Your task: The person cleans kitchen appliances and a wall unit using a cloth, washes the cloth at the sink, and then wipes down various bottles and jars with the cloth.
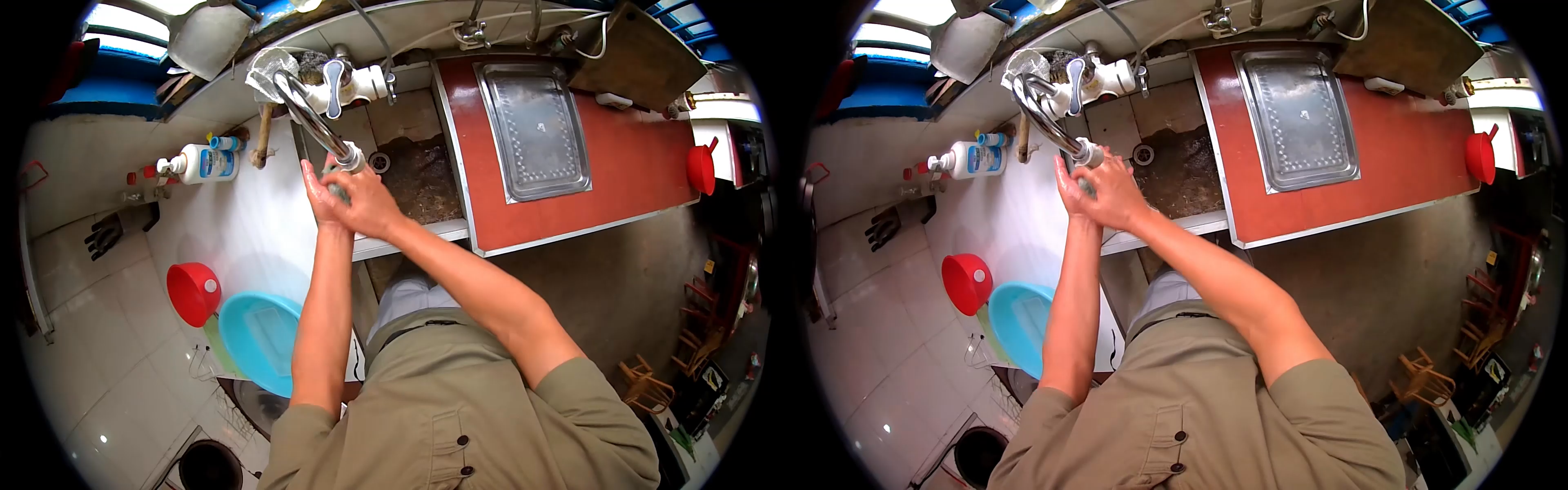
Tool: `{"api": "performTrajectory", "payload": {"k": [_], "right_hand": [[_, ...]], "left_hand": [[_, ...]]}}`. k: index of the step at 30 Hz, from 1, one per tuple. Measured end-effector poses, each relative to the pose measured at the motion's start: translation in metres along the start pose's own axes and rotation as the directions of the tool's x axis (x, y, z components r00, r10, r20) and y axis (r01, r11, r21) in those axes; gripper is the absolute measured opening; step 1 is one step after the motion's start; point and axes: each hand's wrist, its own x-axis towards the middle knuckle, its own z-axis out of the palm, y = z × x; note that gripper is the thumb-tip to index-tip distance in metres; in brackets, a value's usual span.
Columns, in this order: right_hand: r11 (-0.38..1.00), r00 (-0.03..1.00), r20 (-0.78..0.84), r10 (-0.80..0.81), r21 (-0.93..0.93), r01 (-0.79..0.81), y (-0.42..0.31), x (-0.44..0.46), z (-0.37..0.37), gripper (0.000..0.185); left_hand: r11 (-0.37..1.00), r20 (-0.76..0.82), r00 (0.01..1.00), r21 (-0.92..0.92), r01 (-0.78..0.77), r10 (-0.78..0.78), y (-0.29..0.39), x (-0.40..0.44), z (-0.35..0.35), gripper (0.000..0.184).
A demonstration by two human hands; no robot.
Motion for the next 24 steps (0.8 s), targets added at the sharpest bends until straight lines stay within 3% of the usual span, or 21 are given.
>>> {"api": "performTrajectory", "payload": {"k": [1,3,4,5,7,9,11,17,19,20,21,22,23,24], "right_hand": [[1.000,1.000,-0.003,-0.002,-0.003,0.002,-0.002,0.000,-0.002,0.030],[0.998,0.998,-0.021,-0.052,0.027,0.053,-0.002,-0.004,-0.005,0.027],[0.978,0.986,-0.027,-0.162,-0.141,0.156,0.001,-0.001,-0.010,0.026],[0.977,0.986,-0.032,-0.161,-0.145,0.154,0.008,0.003,-0.013,0.026],[0.998,0.992,0.122,-0.014,-0.057,0.021,0.025,0.010,-0.015,0.042],[0.998,0.979,0.197,0.055,-0.007,-0.055,0.030,0.017,-0.013,0.054],[0.987,0.999,-0.003,-0.051,-0.156,0.050,0.034,0.024,-0.015,0.021],[0.992,0.993,-0.086,0.076,-0.096,-0.085,0.044,0.042,-0.016,0.025],[0.943,0.941,-0.084,0.329,0.071,-0.324,0.045,0.050,-0.020,0.035],[0.936,0.929,-0.154,0.338,0.158,-0.314,0.048,0.053,-0.020,0.043],[0.893,0.902,-0.076,0.424,0.203,-0.402,0.053,0.056,-0.026,0.035],[0.726,0.858,-0.012,0.513,0.539,-0.426,0.056,0.059,-0.026,0.032],[0.455,0.817,0.080,0.571,0.797,-0.396,0.057,0.061,-0.027,0.030],[0.244,0.801,0.208,0.561,0.883,-0.400,0.056,0.059,-0.034,0.025]], "left_hand": [[1.000,0.004,1.000,0.000,0.002,-0.002,-0.004,0.001,0.003,0.063],[0.990,-0.362,0.929,0.137,-0.028,0.076,-0.017,-0.002,0.049,0.064],[0.981,-0.248,0.966,0.194,-0.020,0.069,-0.017,-0.003,0.016,0.065],[0.981,-0.245,0.967,0.194,-0.015,0.063,-0.021,0.000,0.021,0.065],[0.987,-0.241,0.961,0.118,-0.108,0.134,-0.035,0.001,0.038,0.063],[0.993,-0.160,0.982,0.077,-0.089,0.100,-0.037,-0.005,0.043,0.052],[0.982,-0.282,0.947,0.144,-0.119,0.156,-0.040,-0.006,0.040,0.041],[0.985,-0.350,0.932,0.167,-0.040,0.097,-0.049,-0.009,0.039,0.040],[0.979,-0.348,0.937,0.197,0.046,0.025,-0.049,-0.008,0.031,0.044],[0.955,-0.352,0.936,0.283,0.089,0.017,-0.045,-0.005,0.032,0.050],[0.956,-0.353,0.935,0.281,0.086,0.020,-0.038,-0.003,0.034,0.050],[0.975,-0.303,0.953,0.203,0.094,-0.029,-0.029,-0.001,0.036,0.052],[0.986,-0.245,0.967,0.126,0.107,-0.074,-0.021,0.001,0.041,0.054],[0.990,-0.278,0.960,0.118,0.082,-0.047,-0.016,0.004,0.046,0.059]]}}
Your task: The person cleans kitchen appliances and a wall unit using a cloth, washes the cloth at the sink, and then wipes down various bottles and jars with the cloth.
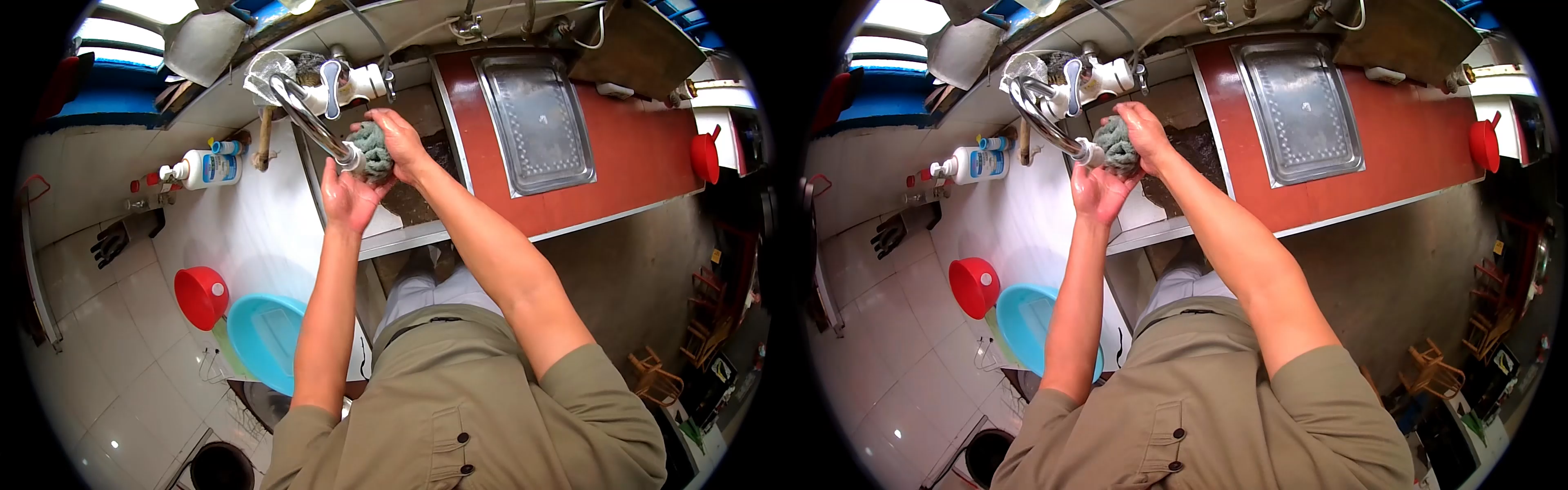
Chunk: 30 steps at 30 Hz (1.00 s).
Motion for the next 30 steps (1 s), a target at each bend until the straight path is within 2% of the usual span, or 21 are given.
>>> {"api": "performTrajectory", "payload": {"k": [1,3,4,5,6,7,8,9,11,12,16,18,19,21,25,27,29,30], "right_hand": [[1.000,1.000,0.002,-0.002,-0.004,0.002,0.004,-0.002,0.000,0.025],[0.905,0.972,0.168,-0.162,-0.367,0.214,0.031,-0.001,-0.009,0.027],[0.845,0.962,0.217,-0.165,-0.472,0.251,0.046,-0.010,-0.009,0.030],[0.617,0.919,0.289,-0.269,-0.681,0.394,0.047,-0.033,0.002,0.033],[0.406,0.853,0.360,-0.379,-0.763,0.503,0.043,-0.043,0.009,0.035],[0.170,0.769,0.442,-0.462,-0.806,0.566,0.042,-0.050,0.012,0.036],[0.137,0.769,0.453,-0.450,-0.816,0.561,0.043,-0.054,0.011,0.037],[0.144,0.773,0.439,-0.459,-0.821,0.552,0.045,-0.056,0.007,0.037],[-0.096,0.731,0.492,-0.472,-0.853,0.513,0.040,-0.050,0.001,0.036],[-0.143,0.684,0.531,-0.500,-0.830,0.540,0.038,-0.049,0.000,0.035],[-0.166,0.697,0.552,-0.457,-0.823,0.543,0.033,-0.042,0.003,0.042],[0.059,0.720,0.454,-0.525,-0.825,0.563,0.036,-0.040,0.009,0.037],[0.056,0.718,0.455,-0.526,-0.824,0.564,0.037,-0.040,0.012,0.037],[0.291,0.850,0.243,-0.468,-0.866,0.408,0.040,-0.042,0.019,0.031],[0.337,0.846,0.249,-0.471,-0.836,0.434,0.047,-0.040,0.013,0.028],[0.396,0.854,0.160,-0.495,-0.833,0.386,0.048,-0.046,0.008,0.022],[0.394,0.857,0.127,-0.499,-0.848,0.355,0.055,-0.050,-0.003,0.022],[0.392,0.857,0.090,-0.508,-0.861,0.323,0.057,-0.050,-0.008,0.022]], "left_hand": [[1.000,0.003,1.000,-0.002,-0.002,0.002,0.005,0.006,-0.002,0.059],[0.995,-0.113,0.993,-0.096,0.016,-0.027,0.012,0.031,-0.019,0.061],[0.999,-0.148,0.989,0.029,-0.016,0.020,0.009,0.053,-0.049,0.061],[0.997,-0.125,0.991,0.054,0.047,-0.040,0.007,0.033,-0.014,0.060],[0.999,0.003,1.000,0.021,0.026,-0.026,0.004,0.031,-0.018,0.058],[1.000,0.130,0.991,-0.014,0.014,-0.012,0.001,0.030,-0.023,0.056],[1.000,0.136,0.990,-0.006,0.027,-0.026,-0.002,0.027,-0.019,0.056],[1.000,0.071,0.997,-0.010,0.019,-0.018,-0.006,0.020,-0.012,0.055],[1.000,-0.049,0.999,-0.022,-0.023,0.022,-0.008,0.013,-0.001,0.052],[0.999,-0.033,0.999,0.040,-0.020,0.022,-0.007,0.010,-0.002,0.045],[0.994,-0.105,0.989,0.040,-0.106,0.109,-0.001,0.011,-0.014,0.040],[0.975,-0.089,0.985,0.182,-0.127,0.145,0.001,0.009,-0.014,0.035],[0.975,-0.087,0.986,0.181,-0.128,0.145,0.001,0.010,-0.014,0.035],[0.947,-0.139,0.966,0.269,-0.176,0.219,0.001,0.013,-0.019,0.034],[0.941,-0.120,0.964,0.275,-0.195,0.235,-0.007,0.014,-0.033,0.033],[0.940,-0.119,0.977,0.314,-0.130,0.175,-0.017,0.019,-0.053,0.033],[0.942,-0.148,0.968,0.300,-0.152,0.204,-0.033,0.020,-0.054,0.032],[0.946,-0.236,0.951,0.297,-0.128,0.203,-0.042,0.016,-0.047,0.029]]}}
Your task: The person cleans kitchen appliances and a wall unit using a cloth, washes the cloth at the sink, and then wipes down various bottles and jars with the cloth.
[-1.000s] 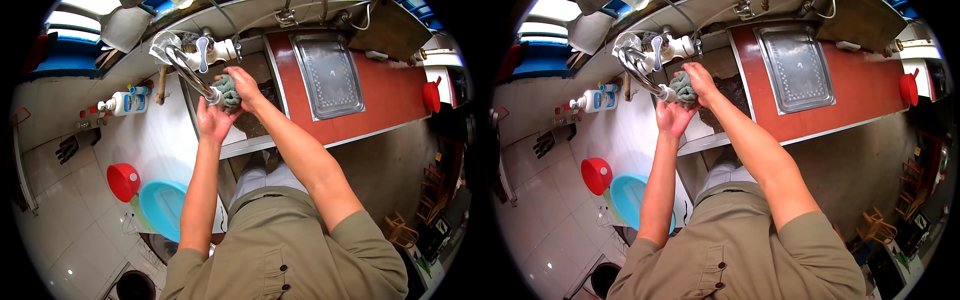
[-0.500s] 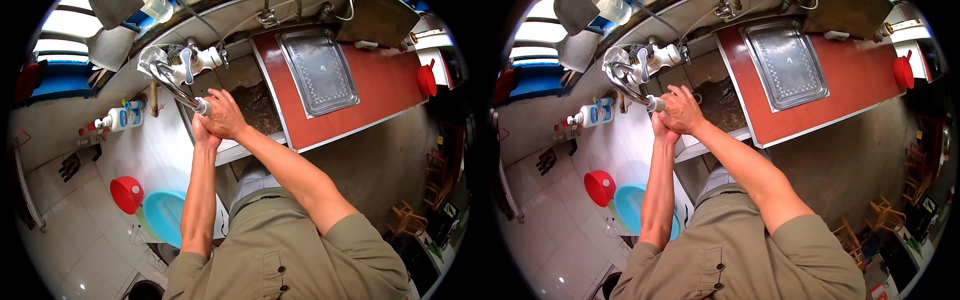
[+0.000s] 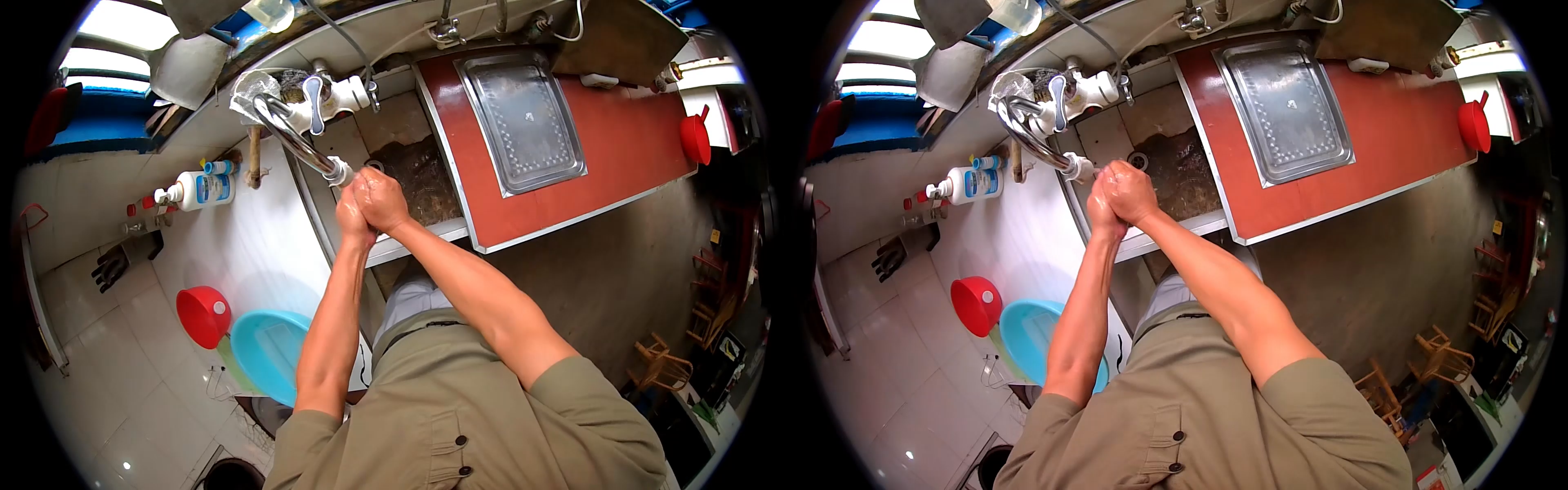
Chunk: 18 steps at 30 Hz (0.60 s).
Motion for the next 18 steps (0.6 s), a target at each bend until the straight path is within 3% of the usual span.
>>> {"api": "performTrajectory", "payload": {"k": [1,3,5,7,8,9,10,11,12,14,15,18], "right_hand": [[1.000,1.000,0.005,-0.004,-0.004,0.004,0.005,-0.002,-0.002,0.022],[0.999,0.999,-0.024,-0.023,-0.031,0.023,0.013,-0.007,-0.006,0.023],[0.999,0.999,0.050,-0.009,-0.037,0.011,0.014,0.001,-0.016,0.025],[0.981,0.951,0.241,0.195,-0.059,-0.186,-0.001,0.015,-0.029,0.039],[0.976,0.967,0.150,0.204,0.046,-0.213,0.004,0.026,-0.030,0.048],[0.971,0.970,0.055,0.237,0.017,-0.238,-0.010,0.041,-0.039,0.051],[0.944,0.966,0.122,0.229,0.215,-0.250,-0.026,0.053,-0.044,0.053],[0.875,0.961,0.182,0.207,0.405,-0.266,-0.044,0.065,-0.049,0.055],[0.770,0.917,0.309,0.253,0.509,-0.384,-0.071,0.074,-0.055,0.056],[0.482,0.793,0.523,0.313,0.632,-0.607,-0.096,0.093,-0.050,0.058],[0.321,0.722,0.665,0.189,0.653,-0.686,-0.100,0.103,-0.046,0.059],[0.237,0.695,0.671,0.259,0.653,-0.719,-0.114,0.105,-0.048,0.062]], "left_hand": [[1.000,-0.085,0.996,-0.001,0.027,-0.027,-0.001,-0.005,0.007,0.026],[0.998,-0.059,0.996,0.004,0.061,-0.060,-0.011,0.000,-0.002,0.029],[1.000,-0.014,1.000,0.017,0.004,-0.004,-0.020,0.005,-0.003,0.030],[0.994,-0.182,0.978,-0.062,0.093,-0.103,-0.004,-0.009,0.023,0.032],[0.993,-0.149,0.986,-0.107,0.054,-0.070,-0.002,-0.007,0.024,0.034],[0.988,-0.118,0.992,-0.155,0.016,-0.035,-0.002,-0.003,0.024,0.036],[0.986,-0.115,0.993,-0.167,0.008,-0.027,0.001,-0.003,0.018,0.036],[0.979,-0.058,0.993,-0.186,0.087,-0.099,0.007,-0.004,0.005,0.039],[0.966,0.001,0.985,-0.195,0.169,-0.172,0.014,-0.006,-0.004,0.042],[0.968,-0.012,0.985,-0.189,0.167,-0.173,0.025,-0.017,-0.014,0.044],[0.969,-0.028,0.984,-0.184,0.166,-0.175,0.031,-0.022,-0.017,0.047],[0.971,-0.027,0.983,-0.164,0.177,-0.184,0.042,-0.035,-0.023,0.050]]}}
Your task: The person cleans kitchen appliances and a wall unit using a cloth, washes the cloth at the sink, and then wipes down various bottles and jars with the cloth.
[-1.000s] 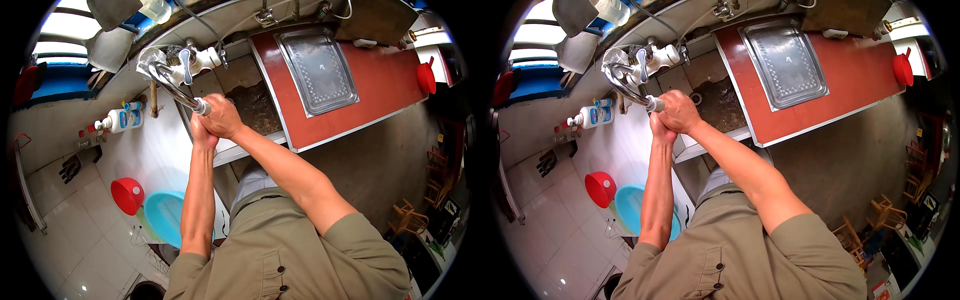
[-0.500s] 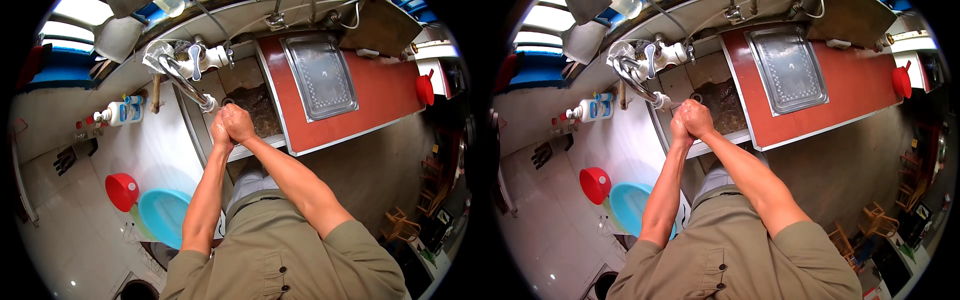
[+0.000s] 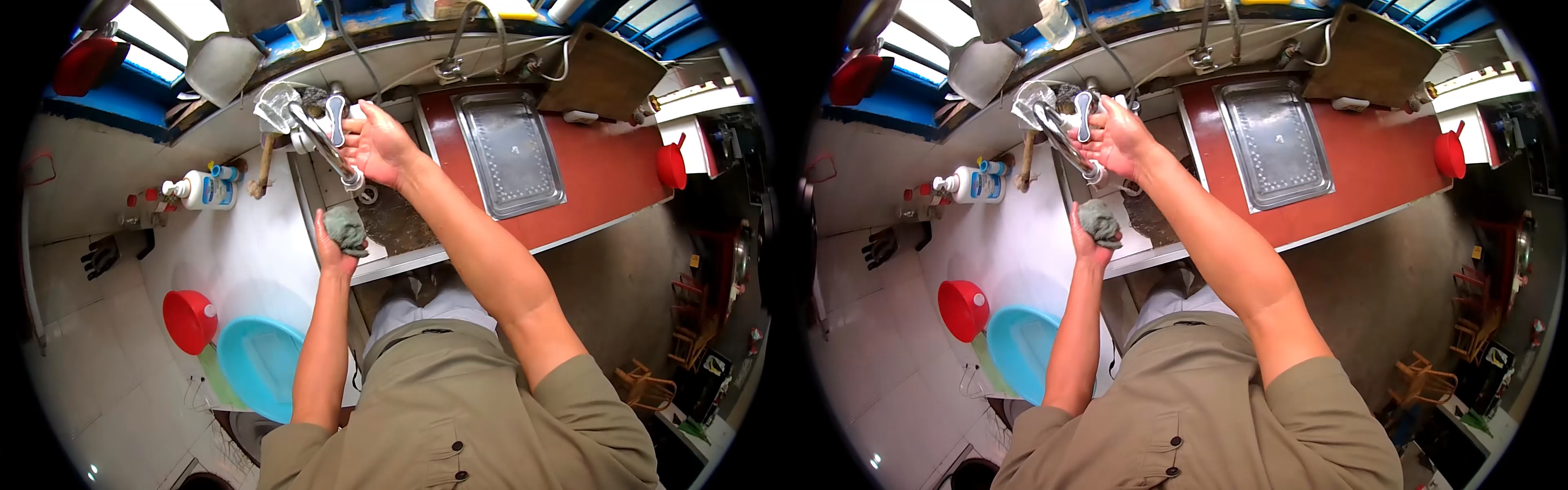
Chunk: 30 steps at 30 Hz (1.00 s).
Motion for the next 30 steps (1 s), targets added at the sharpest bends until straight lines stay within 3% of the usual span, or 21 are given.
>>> {"api": "performTrajectory", "payload": {"k": [2,3,7,9,10,11,12,13,14,15,17,18,20,21,23,24,25,27,28,29,30], "right_hand": [[1.000,0.999,-0.052,-0.010,-0.028,0.008,-0.001,0.004,-0.008,0.067],[0.999,0.996,-0.092,-0.023,-0.042,0.019,-0.005,0.003,-0.010,0.069],[0.988,0.996,-0.091,-0.004,-0.153,-0.010,-0.015,-0.008,-0.017,0.070],[0.906,0.955,-0.189,-0.228,-0.401,0.137,0.000,-0.017,-0.025,0.068],[0.776,0.905,-0.209,-0.370,-0.605,0.178,0.016,-0.024,-0.035,0.056],[0.317,0.792,0.011,-0.611,-0.913,0.257,0.041,-0.029,-0.055,0.043],[0.211,0.756,0.059,-0.652,-0.944,0.255,0.064,-0.057,-0.037,0.034],[0.182,0.829,0.229,-0.511,-0.913,0.364,0.074,-0.066,-0.043,0.030],[-0.082,0.770,0.318,-0.553,-0.941,0.329,0.093,-0.078,-0.043,0.029],[-0.333,0.654,0.525,-0.545,-0.851,0.406,0.106,-0.078,-0.047,0.029],[-0.299,0.642,0.471,-0.604,-0.881,0.365,0.123,-0.072,-0.062,0.027],[-0.306,0.634,0.464,-0.619,-0.886,0.349,0.122,-0.075,-0.067,0.027],[-0.574,0.509,0.603,-0.614,-0.784,0.237,0.113,-0.078,-0.078,0.027],[-0.575,0.506,0.594,-0.626,-0.789,0.214,0.114,-0.077,-0.083,0.027],[-0.231,0.652,0.407,-0.639,-0.911,0.343,0.114,-0.064,-0.084,0.022],[-0.171,0.533,0.358,-0.767,-0.914,0.369,0.118,-0.056,-0.075,0.026],[-0.171,0.523,0.349,-0.778,-0.918,0.359,0.118,-0.051,-0.071,0.026],[-0.117,0.679,0.287,-0.676,-0.951,0.286,0.115,-0.042,-0.069,0.024],[-0.121,0.595,0.294,-0.748,-0.942,0.314,0.118,-0.038,-0.065,0.025],[-0.120,0.589,0.285,-0.757,-0.945,0.303,0.117,-0.038,-0.066,0.025],[-0.114,0.673,0.272,-0.687,-0.956,0.271,0.114,-0.039,-0.067,0.022]], "left_hand": [[1.000,-0.014,1.000,0.024,-0.011,0.012,0.004,-0.006,0.000,0.052],[1.000,0.055,0.998,0.002,0.011,-0.011,0.007,-0.010,-0.004,0.057],[0.994,0.109,0.990,-0.061,0.094,-0.087,0.012,-0.029,-0.006,0.061],[0.986,0.149,0.982,-0.094,0.135,-0.120,0.008,-0.030,-0.007,0.062],[0.987,0.229,0.968,-0.104,0.124,-0.097,0.005,-0.029,-0.005,0.060],[0.986,0.312,0.947,-0.115,0.118,-0.077,0.000,-0.026,-0.002,0.060],[0.981,0.390,0.919,-0.146,0.127,-0.061,-0.005,-0.023,0.001,0.056],[0.975,0.343,0.939,-0.207,0.078,-0.002,-0.013,-0.012,0.001,0.055],[0.971,0.332,0.943,-0.219,0.098,-0.021,-0.018,-0.007,0.005,0.054],[0.966,0.317,0.948,-0.230,0.115,-0.038,-0.023,-0.003,0.010,0.054],[0.976,0.379,0.925,-0.198,0.084,-0.003,-0.027,-0.006,0.028,0.048],[0.975,0.290,0.955,-0.187,0.125,-0.067,-0.026,-0.016,0.038,0.044],[0.984,0.199,0.974,-0.120,0.135,-0.109,-0.033,-0.017,0.052,0.037],[0.982,0.211,0.969,-0.108,0.153,-0.128,-0.040,-0.007,0.046,0.037],[0.997,0.374,0.925,-0.066,-0.037,0.060,-0.049,0.032,0.023,0.036],[0.996,0.457,0.887,-0.079,-0.030,0.063,-0.046,0.040,0.019,0.036],[0.997,0.391,0.918,-0.049,-0.057,0.071,-0.043,0.045,0.011,0.035],[0.998,0.387,0.921,-0.041,-0.038,0.050,-0.033,0.029,0.025,0.036],[0.998,0.422,0.905,-0.028,-0.051,0.058,-0.031,0.032,0.022,0.038],[0.999,0.386,0.921,-0.031,-0.045,0.053,-0.029,0.034,0.022,0.037],[0.998,0.387,0.921,-0.030,-0.047,0.055,-0.031,0.034,0.022,0.037]]}}
